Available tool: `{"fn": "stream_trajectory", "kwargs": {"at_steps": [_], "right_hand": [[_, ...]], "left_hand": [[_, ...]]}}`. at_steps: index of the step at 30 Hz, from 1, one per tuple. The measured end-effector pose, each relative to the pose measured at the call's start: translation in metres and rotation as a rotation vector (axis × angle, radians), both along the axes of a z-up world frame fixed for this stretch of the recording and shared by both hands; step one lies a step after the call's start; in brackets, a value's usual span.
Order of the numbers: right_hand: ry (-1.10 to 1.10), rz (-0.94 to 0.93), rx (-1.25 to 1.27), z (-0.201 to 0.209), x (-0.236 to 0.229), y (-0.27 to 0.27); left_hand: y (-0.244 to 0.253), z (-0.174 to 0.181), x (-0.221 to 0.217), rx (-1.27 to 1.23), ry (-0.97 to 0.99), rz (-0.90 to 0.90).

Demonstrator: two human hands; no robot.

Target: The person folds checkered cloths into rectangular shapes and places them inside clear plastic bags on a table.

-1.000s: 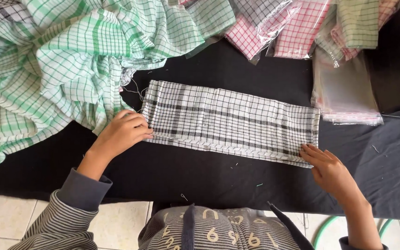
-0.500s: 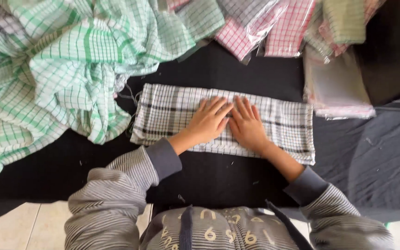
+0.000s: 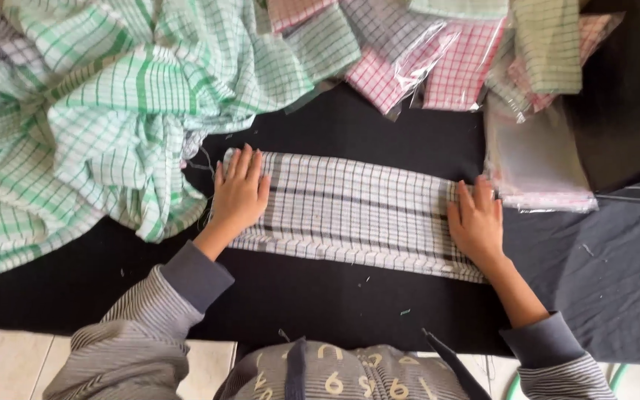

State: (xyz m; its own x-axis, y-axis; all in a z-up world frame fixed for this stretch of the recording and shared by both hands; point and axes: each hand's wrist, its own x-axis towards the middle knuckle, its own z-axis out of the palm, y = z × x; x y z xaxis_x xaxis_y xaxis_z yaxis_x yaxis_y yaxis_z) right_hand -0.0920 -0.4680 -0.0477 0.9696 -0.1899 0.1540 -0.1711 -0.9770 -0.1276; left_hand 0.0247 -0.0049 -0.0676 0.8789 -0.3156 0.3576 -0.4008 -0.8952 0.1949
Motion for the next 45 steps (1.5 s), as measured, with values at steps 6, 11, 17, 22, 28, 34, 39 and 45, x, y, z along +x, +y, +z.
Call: {"fn": "stream_trajectory", "kwargs": {"at_steps": [6, 11, 17, 22, 28, 34, 39, 45], "right_hand": [[0.051, -0.264, 0.097, 0.004, -0.034, -0.014], [0.148, -0.303, 0.423, 0.025, -0.035, -0.029], [0.018, -0.281, 0.676, 0.067, -0.043, -0.002], [0.060, -0.251, 0.865, 0.097, -0.046, 0.021], [-0.188, -0.074, 1.255, 0.055, -0.040, -0.052], [-0.255, 0.155, 0.617, 0.118, -0.035, -0.056], [-0.061, 0.176, 0.444, 0.114, -0.011, -0.065], [0.212, 0.045, 0.213, 0.046, 0.019, -0.058]], "left_hand": [[0.008, 0.039, -0.008, -0.103, 0.257, 0.329], [0.033, 0.067, -0.011, -0.220, 0.551, 0.314], [0.056, 0.041, 0.010, -0.473, 0.586, 0.119], [0.050, 0.070, -0.007, -0.733, 0.401, -0.113], [0.061, 0.075, -0.006, -0.713, 0.280, -0.387], [0.053, 0.110, -0.021, -0.756, 0.327, -0.448], [0.056, 0.107, -0.017, -0.554, 0.658, -0.319], [0.053, 0.082, -0.005, -0.379, 0.823, -0.208]]}}
